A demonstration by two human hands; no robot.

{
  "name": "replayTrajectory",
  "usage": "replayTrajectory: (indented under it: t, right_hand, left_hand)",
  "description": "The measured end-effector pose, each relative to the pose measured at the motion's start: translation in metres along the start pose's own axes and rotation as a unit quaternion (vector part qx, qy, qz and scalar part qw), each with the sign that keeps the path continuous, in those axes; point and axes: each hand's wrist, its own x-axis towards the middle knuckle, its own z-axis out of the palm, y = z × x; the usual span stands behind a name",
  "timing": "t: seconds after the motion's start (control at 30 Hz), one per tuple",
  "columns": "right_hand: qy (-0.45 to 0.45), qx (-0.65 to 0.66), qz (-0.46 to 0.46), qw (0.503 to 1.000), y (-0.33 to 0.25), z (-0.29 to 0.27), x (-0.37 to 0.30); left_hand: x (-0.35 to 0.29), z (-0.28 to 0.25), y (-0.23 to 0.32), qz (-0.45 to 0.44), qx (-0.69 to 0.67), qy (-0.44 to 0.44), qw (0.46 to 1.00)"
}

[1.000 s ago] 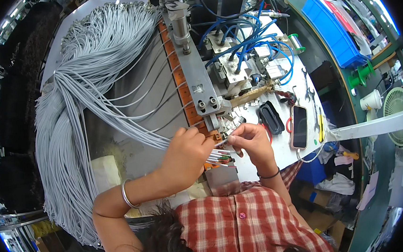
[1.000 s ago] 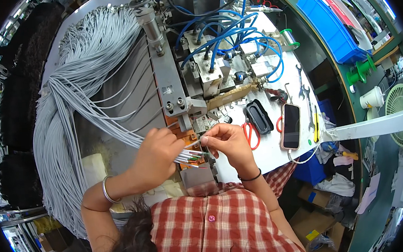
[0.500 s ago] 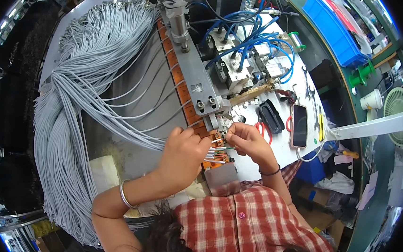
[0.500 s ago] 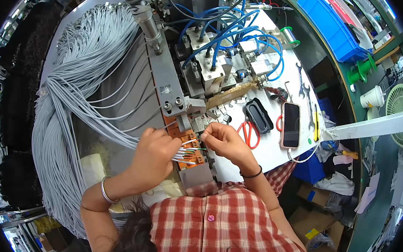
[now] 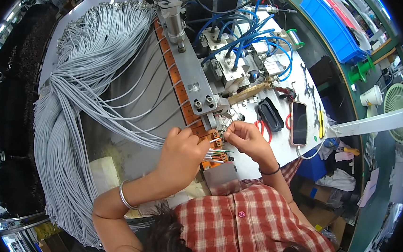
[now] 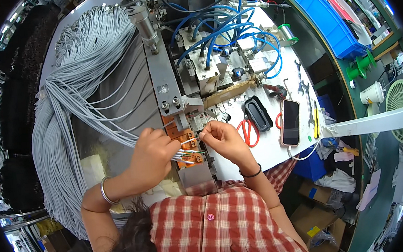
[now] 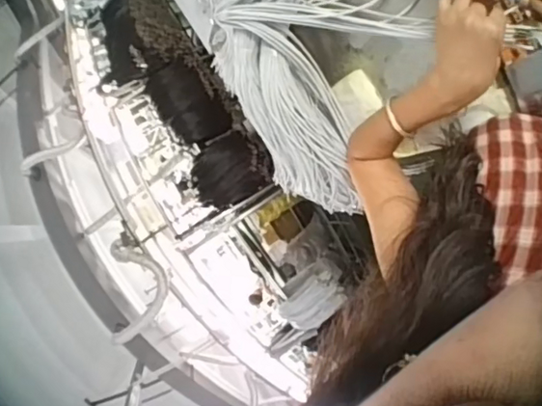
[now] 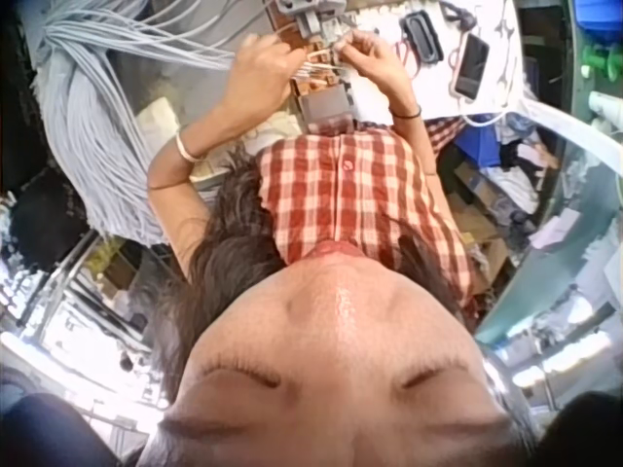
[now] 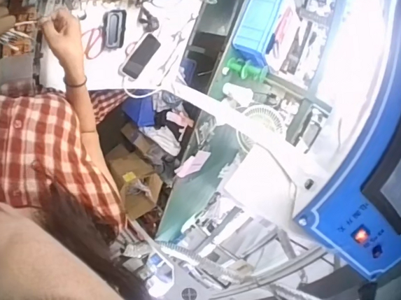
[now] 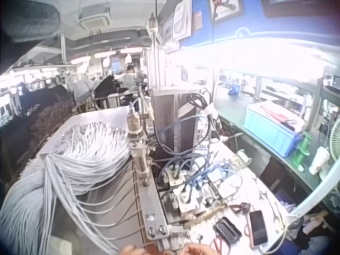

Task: The person inserts cable ends one by one into the slots of a machine and then gathers the bundle and handles the attached connector ends by hand.

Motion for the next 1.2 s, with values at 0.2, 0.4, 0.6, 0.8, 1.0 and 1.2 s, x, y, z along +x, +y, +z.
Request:
replayTrajectory:
  t: [0.2, 0.4, 0.6, 0.8, 1.0, 1.2]
  right_hand:
    - [0.078, -0.014, -0.105, 0.991, 0.0, 0.008, -0.009]
    - [0.067, 0.077, -0.102, 0.99, -0.009, 0.014, -0.011]
    - [0.066, 0.074, -0.079, 0.992, -0.002, 0.012, -0.011]
    - [-0.095, 0.224, -0.004, 0.97, -0.008, 0.004, -0.011]
    - [-0.005, 0.129, -0.049, 0.99, -0.013, 0.008, -0.013]
    - [0.032, 0.057, -0.103, 0.993, 0.002, 0.004, -0.008]
  left_hand:
    - [0.002, 0.0, -0.001, -0.01, 0.01, 0.033, 0.999]
    - [0.001, -0.003, -0.002, -0.013, -0.04, 0.023, 0.999]
    - [0.002, -0.006, -0.001, -0.015, -0.038, 0.007, 0.999]
    - [0.004, -0.003, -0.001, -0.01, -0.061, 0.048, 0.997]
    - [0.002, -0.003, 0.0, -0.01, -0.052, -0.004, 0.999]
    - [0.0, 0.005, -0.002, 0.02, -0.044, 0.005, 0.999]
